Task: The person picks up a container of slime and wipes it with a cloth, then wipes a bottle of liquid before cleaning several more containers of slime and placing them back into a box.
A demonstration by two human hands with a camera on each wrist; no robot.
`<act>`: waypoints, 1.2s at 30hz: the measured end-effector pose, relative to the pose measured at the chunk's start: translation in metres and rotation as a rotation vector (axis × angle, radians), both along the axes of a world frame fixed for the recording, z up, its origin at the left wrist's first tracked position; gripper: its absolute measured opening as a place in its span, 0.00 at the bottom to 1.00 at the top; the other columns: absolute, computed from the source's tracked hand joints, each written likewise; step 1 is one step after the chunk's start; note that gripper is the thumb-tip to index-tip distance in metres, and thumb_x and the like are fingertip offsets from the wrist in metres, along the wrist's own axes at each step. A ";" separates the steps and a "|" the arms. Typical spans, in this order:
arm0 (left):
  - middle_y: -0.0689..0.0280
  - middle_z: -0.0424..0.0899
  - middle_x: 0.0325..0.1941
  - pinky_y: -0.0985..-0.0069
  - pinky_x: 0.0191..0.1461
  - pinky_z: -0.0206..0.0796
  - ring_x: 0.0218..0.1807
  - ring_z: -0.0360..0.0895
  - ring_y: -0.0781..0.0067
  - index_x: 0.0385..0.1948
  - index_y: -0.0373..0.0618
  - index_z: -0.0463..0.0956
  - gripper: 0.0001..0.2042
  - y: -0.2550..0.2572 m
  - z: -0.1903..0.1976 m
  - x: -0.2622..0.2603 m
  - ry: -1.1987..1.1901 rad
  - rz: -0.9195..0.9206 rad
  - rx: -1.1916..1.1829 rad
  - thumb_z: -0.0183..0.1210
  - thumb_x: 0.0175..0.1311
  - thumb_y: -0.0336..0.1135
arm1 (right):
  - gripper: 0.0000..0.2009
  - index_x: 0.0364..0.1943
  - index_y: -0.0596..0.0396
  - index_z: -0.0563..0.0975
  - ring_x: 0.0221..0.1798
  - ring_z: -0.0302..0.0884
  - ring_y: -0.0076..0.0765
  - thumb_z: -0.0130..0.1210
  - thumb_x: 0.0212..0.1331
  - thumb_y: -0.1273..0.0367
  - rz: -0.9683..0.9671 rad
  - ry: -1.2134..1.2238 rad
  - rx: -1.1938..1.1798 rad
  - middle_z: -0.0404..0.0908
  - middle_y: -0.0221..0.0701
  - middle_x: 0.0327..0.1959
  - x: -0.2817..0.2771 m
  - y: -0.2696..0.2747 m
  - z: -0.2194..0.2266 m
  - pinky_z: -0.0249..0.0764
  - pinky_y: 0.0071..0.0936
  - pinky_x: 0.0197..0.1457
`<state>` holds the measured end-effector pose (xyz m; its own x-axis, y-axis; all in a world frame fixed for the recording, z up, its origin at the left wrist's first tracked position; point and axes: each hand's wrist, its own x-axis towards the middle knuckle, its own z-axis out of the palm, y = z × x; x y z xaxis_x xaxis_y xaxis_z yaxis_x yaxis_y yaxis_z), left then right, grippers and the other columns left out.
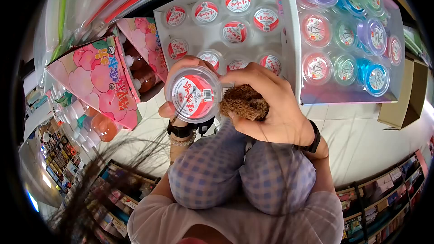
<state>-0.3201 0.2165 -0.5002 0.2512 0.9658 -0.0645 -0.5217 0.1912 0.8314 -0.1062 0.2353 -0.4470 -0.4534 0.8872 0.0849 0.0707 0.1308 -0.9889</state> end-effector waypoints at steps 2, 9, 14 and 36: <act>0.54 0.69 0.48 0.69 0.56 0.64 0.52 0.72 0.61 0.51 0.25 0.65 0.40 0.000 0.002 0.002 0.003 0.008 0.047 0.59 0.42 0.55 | 0.28 0.51 0.55 0.71 0.35 0.73 0.39 0.61 0.37 0.75 0.014 -0.034 -0.104 0.73 0.37 0.33 -0.002 -0.001 0.001 0.70 0.30 0.42; 0.54 0.69 0.49 0.69 0.58 0.62 0.54 0.70 0.61 0.51 0.28 0.66 0.35 0.004 0.014 -0.001 0.155 0.027 0.147 0.58 0.46 0.49 | 0.31 0.54 0.57 0.71 0.37 0.75 0.42 0.63 0.35 0.74 0.103 -0.065 -0.047 0.74 0.38 0.36 -0.002 -0.008 -0.019 0.72 0.30 0.43; 0.55 0.69 0.55 0.69 0.61 0.58 0.56 0.69 0.63 0.54 0.33 0.66 0.23 0.003 0.029 -0.006 0.388 -0.025 0.069 0.52 0.55 0.32 | 0.32 0.55 0.59 0.70 0.36 0.73 0.46 0.63 0.37 0.72 0.098 -0.165 0.012 0.72 0.39 0.38 -0.007 -0.015 -0.024 0.72 0.31 0.41; 0.50 0.76 0.41 0.60 0.44 0.65 0.42 0.72 0.48 0.42 0.35 0.71 0.09 0.060 -0.030 -0.016 1.552 0.270 0.194 0.50 0.61 0.25 | 0.39 0.66 0.59 0.57 0.38 0.75 0.30 0.60 0.45 0.74 -0.136 0.033 -0.361 0.76 0.37 0.36 -0.038 -0.016 -0.068 0.71 0.26 0.45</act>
<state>-0.3358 0.2762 -0.5307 -0.1117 0.9929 0.0404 0.8220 0.0694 0.5652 -0.1440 0.2195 -0.5145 -0.3315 0.9145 -0.2319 0.0312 -0.2350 -0.9715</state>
